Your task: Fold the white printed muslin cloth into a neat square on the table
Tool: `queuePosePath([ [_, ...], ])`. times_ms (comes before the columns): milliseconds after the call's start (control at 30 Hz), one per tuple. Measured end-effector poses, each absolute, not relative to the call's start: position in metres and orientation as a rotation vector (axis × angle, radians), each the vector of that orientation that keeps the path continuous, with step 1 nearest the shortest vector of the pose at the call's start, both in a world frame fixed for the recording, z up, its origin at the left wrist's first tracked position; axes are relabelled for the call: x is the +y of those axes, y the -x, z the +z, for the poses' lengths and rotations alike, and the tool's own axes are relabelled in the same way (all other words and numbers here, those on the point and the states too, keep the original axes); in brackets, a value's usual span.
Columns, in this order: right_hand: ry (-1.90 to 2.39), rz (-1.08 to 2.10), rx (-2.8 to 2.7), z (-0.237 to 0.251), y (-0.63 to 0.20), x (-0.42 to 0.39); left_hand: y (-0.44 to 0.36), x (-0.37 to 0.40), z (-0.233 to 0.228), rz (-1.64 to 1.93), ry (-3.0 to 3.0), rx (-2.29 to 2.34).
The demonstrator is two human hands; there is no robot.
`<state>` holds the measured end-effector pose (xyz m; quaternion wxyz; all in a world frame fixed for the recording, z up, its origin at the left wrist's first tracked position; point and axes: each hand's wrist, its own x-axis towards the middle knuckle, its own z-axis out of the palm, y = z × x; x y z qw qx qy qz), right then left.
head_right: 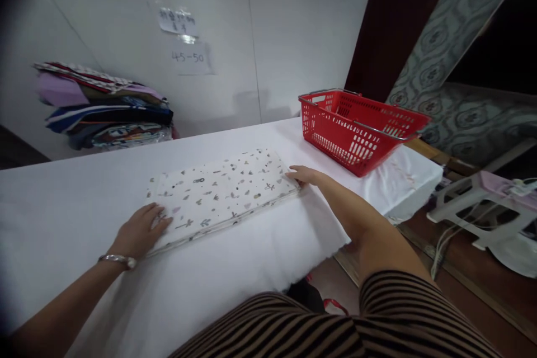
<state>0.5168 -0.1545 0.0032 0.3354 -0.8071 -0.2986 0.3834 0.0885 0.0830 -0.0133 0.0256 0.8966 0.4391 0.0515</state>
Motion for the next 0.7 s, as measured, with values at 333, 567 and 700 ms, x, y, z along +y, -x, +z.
queuePosePath([
  [333,1.859,1.162,-0.675,0.002,-0.494,-0.194,-0.075,0.064,-0.016,0.199,-2.728,1.369],
  [567,1.521,1.225,-0.544,-0.002,-0.492,-0.213,-0.09,0.056,-0.004,0.234,-2.858,1.439],
  [700,1.364,1.161,-0.533,-0.008,-0.485,-0.224,-0.157,0.016,0.014,0.369,-2.916,1.089],
])
